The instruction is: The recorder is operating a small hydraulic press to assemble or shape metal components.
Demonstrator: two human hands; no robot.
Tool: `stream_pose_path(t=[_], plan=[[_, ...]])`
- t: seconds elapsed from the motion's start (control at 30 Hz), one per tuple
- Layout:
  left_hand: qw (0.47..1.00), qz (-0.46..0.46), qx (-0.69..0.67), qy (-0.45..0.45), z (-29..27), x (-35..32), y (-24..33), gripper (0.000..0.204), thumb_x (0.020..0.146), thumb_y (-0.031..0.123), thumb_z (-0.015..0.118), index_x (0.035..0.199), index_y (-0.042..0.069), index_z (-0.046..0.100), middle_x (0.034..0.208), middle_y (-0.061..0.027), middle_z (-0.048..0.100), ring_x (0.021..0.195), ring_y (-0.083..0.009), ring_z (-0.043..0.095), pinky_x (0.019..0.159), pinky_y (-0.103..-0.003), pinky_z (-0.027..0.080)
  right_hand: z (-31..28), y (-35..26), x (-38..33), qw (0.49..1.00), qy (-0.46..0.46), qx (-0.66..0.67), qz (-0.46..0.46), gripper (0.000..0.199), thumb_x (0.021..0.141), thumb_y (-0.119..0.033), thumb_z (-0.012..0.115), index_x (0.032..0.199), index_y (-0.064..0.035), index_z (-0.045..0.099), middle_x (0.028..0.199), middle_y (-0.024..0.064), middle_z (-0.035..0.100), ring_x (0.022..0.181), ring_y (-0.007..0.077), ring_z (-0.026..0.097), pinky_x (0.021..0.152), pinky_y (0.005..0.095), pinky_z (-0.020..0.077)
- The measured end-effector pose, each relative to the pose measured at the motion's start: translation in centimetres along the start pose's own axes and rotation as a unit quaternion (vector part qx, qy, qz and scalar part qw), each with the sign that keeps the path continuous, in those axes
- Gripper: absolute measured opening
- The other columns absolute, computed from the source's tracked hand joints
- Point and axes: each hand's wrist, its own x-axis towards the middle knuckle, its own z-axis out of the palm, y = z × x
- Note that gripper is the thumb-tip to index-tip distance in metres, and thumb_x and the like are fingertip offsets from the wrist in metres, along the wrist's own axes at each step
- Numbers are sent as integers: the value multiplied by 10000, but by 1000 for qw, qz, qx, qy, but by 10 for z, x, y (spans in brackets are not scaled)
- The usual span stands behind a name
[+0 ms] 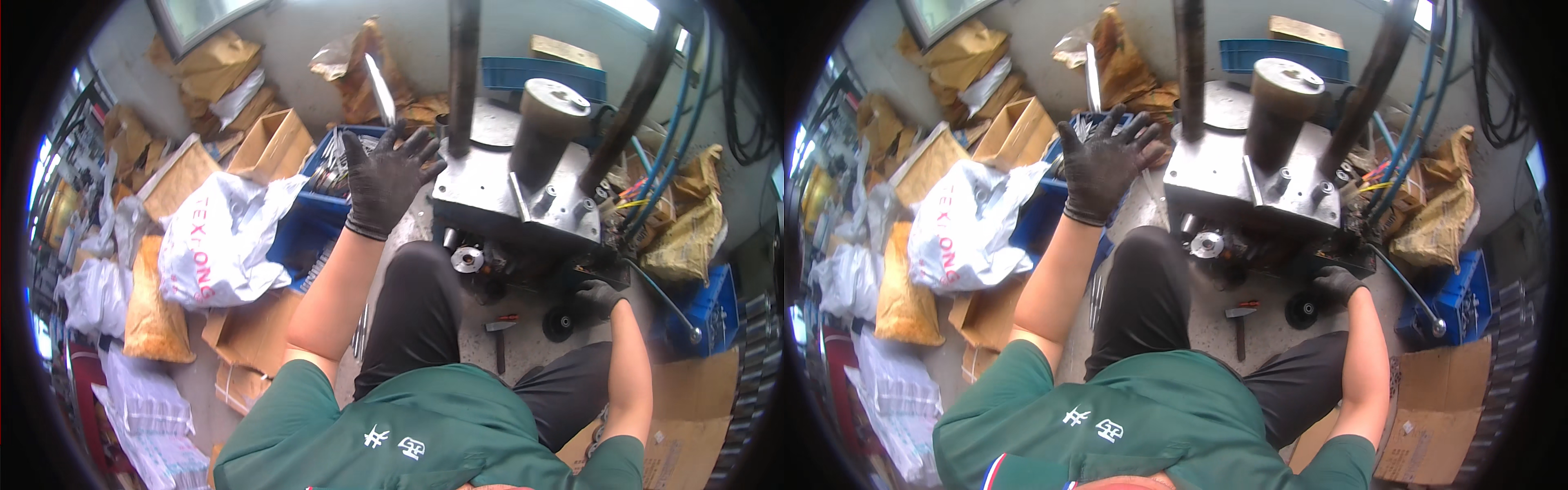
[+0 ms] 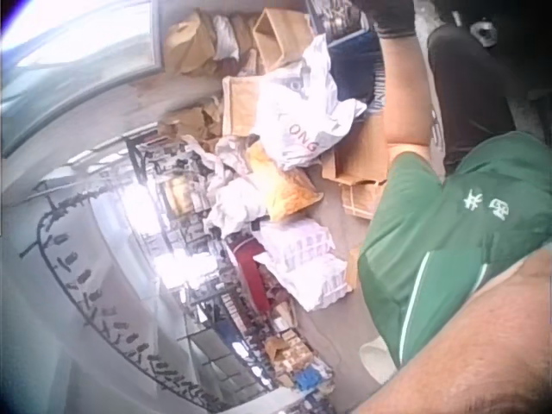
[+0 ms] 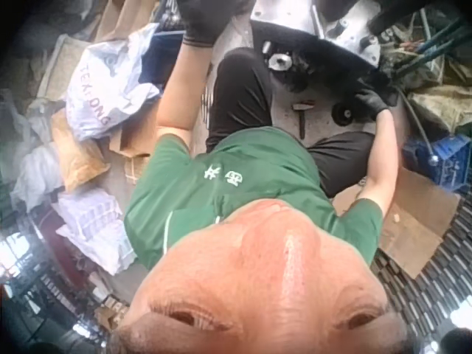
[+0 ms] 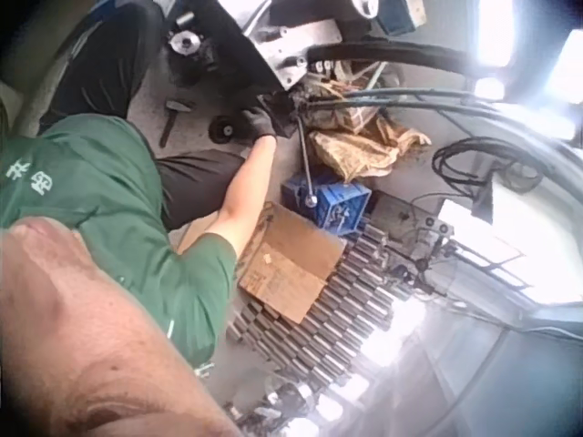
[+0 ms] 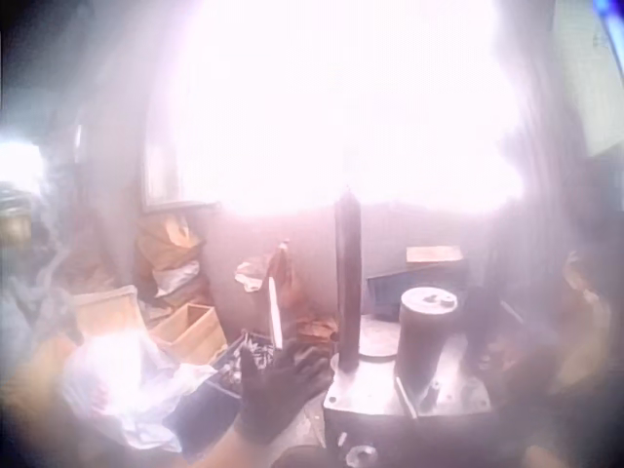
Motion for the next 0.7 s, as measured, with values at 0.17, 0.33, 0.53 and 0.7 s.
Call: stream_pose_path(t=[0.17, 0.33, 0.53, 0.7], plan=[[941, -95, -292, -146, -26, 77, -51, 182, 1089, 254, 578, 1048, 88, 638, 665, 71, 351, 626, -78, 417, 639, -299, 380, -10, -4, -13, 999, -3, 1, -53, 381, 943, -226, 728, 1241, 10, 709, 1129, 151, 745, 1040, 241, 700, 907, 379, 562], [958, -44, 92, 269, -58, 57, -125, 217, 1053, 180, 602, 845, 179, 539, 607, 90, 341, 494, -68, 333, 462, -260, 282, -20, -43, -15, 981, 91, 1, -169, 323, 963, -192, 722, 1222, 2, 718, 1150, 138, 742, 1034, 201, 701, 898, 351, 566], [939, -57, 309, 142, -31, 48, -199, 195, 1018, 194, 692, 1067, 22, 613, 613, 21, 473, 470, -95, 457, 444, -259, 394, -47, -116, 7, 866, 433, 68, -241, 332, 907, -158, 736, 1218, -42, 720, 1041, 172, 744, 947, 317, 733, 866, 379, 583], [922, -133, 356, 71, -9, 27, -243, 145, 1020, 185, 688, 1072, 54, 652, 707, 19, 572, 546, -72, 526, 494, -237, 429, -44, -135, 23, 772, 612, -55, -160, 454, 827, -104, 758, 1270, -50, 675, 1210, 184, 655, 1122, 384, 654, 1029, 444, 523]])
